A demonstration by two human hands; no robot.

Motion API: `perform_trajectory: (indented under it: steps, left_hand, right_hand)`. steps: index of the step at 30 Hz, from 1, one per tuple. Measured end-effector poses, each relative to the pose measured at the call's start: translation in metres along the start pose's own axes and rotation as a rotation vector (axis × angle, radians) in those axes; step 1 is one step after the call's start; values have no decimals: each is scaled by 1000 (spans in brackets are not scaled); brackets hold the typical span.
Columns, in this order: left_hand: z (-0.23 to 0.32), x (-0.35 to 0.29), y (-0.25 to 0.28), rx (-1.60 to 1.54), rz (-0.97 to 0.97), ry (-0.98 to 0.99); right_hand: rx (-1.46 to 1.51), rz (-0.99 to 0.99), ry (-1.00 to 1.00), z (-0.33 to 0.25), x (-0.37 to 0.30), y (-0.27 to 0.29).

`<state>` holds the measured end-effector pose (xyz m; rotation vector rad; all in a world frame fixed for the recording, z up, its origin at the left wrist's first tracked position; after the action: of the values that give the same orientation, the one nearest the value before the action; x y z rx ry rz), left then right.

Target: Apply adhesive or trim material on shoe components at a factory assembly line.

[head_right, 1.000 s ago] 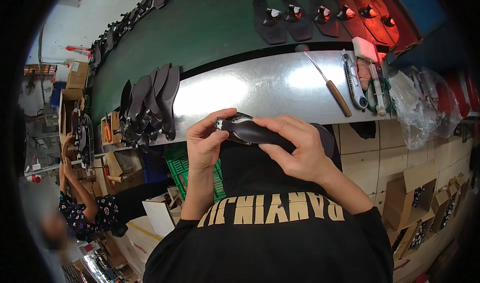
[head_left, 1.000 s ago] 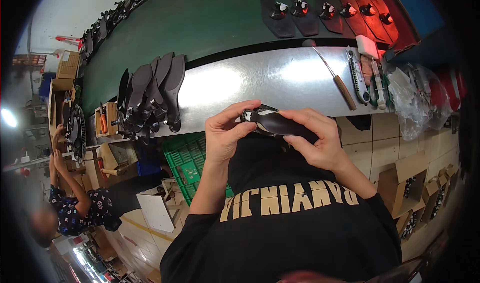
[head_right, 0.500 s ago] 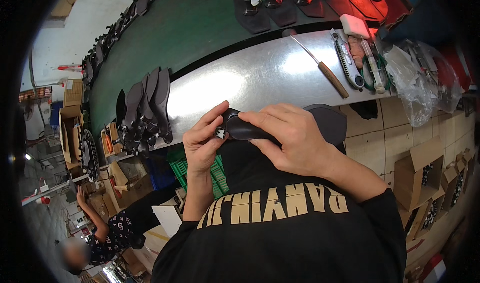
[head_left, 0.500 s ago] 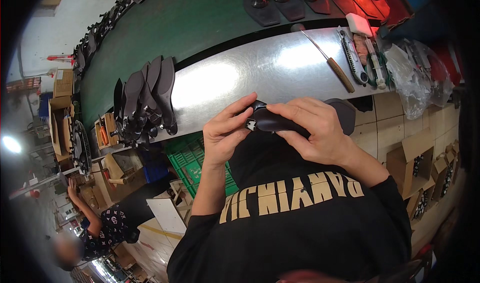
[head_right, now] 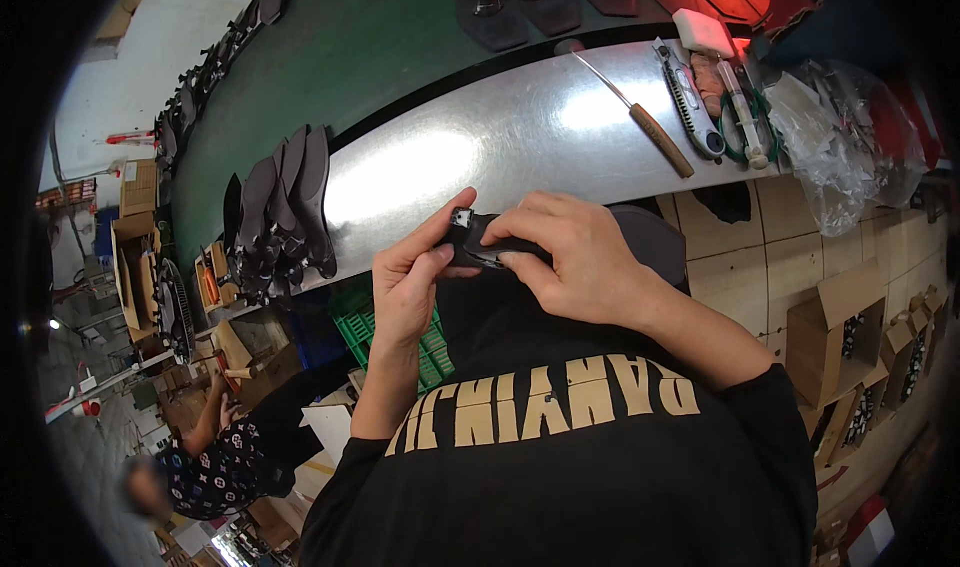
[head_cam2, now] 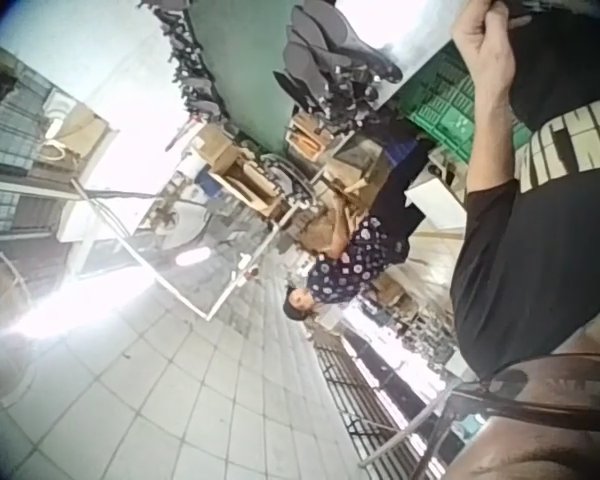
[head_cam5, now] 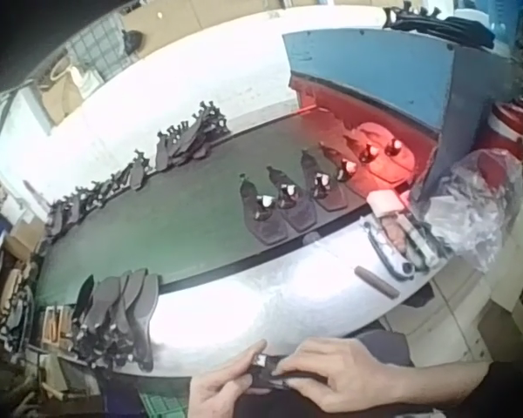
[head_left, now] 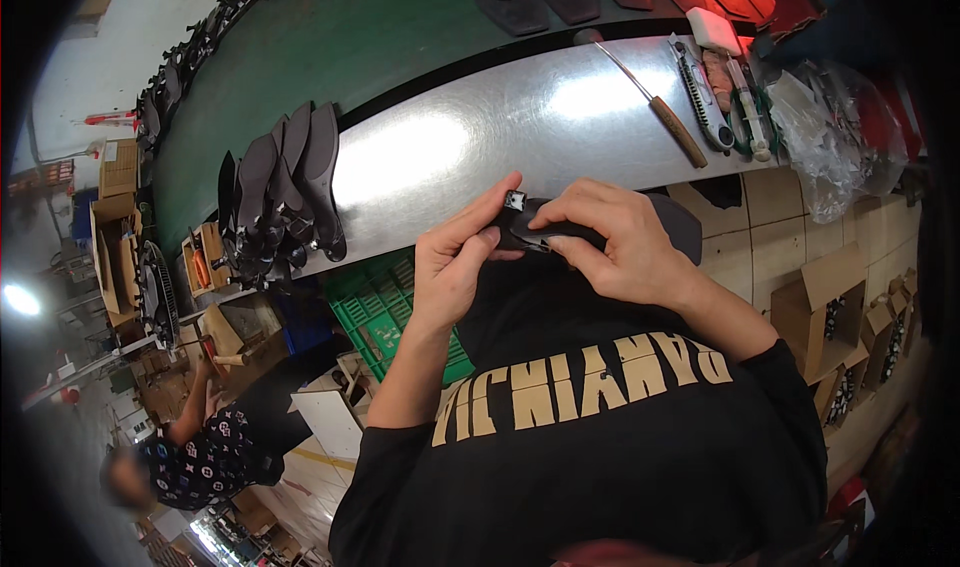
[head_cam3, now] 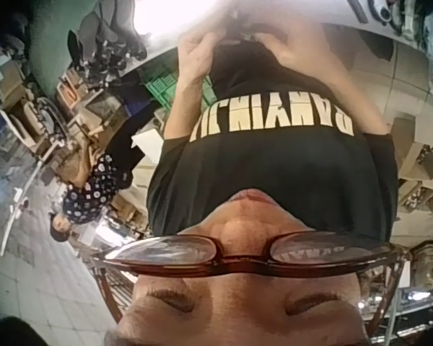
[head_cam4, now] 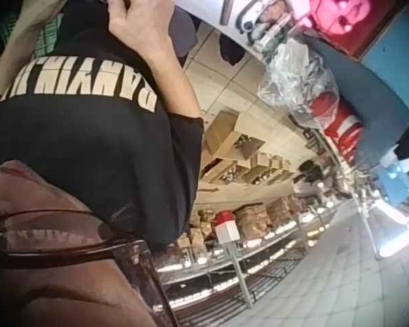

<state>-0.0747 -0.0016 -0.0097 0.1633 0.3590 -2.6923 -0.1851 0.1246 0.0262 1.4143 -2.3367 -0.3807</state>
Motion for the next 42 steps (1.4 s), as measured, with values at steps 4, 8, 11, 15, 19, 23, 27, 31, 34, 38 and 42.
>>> perform_trajectory:
  steps: [4, 8, 11, 15, 19, 23, 27, 31, 34, 38, 42]
  left_hand:
    - [4, -1, -3, -9, 33, 19]
    - [9, -2, -4, 96, 77, -1]
    - [10, -3, -3, 55, 89, -18]
    - [7, -3, -5, 48, 111, -14]
    - [-1, -2, 1, 60, 126, -54]
    - [-12, 2, 10, -71, 145, 65]
    - [-14, 5, 10, -63, 154, 129]
    - [-10, 6, 7, -16, 148, 87]
    - [-7, 7, 5, -30, 160, 68]
    - [-8, 9, 9, -66, 177, 146]
    - [-11, 7, 8, -218, 145, 352]
  right_hand:
    - [-77, 30, 46, -6, 2, -2]
    - [-172, 61, 90, -10, 2, -4]
    - [-104, 94, 72, -7, 3, -4]
    - [-130, 110, 82, -6, -1, -6]
    - [-186, 67, 106, -9, 0, -7]
    - [68, -107, -93, 11, -2, -15]
    - [178, -46, -79, 19, -5, -22]
    - [129, 6, -91, 21, -4, -25]
    - [94, 34, -90, 22, -5, -25]
    - [14, 109, 11, 17, -5, -23]
    - [-181, 232, 224, 0, -12, -18]
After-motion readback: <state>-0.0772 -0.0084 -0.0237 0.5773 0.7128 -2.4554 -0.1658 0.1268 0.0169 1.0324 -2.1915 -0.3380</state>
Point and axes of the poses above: each hand's wrist, its own x-axis towards the middle knuckle, its own y-axis out of the back of the hand, z = x × y, the point moved 7 cm from there along x, towards the middle knuckle, and after that the axes turned 1 degree about -y, right-handed, at the moved point
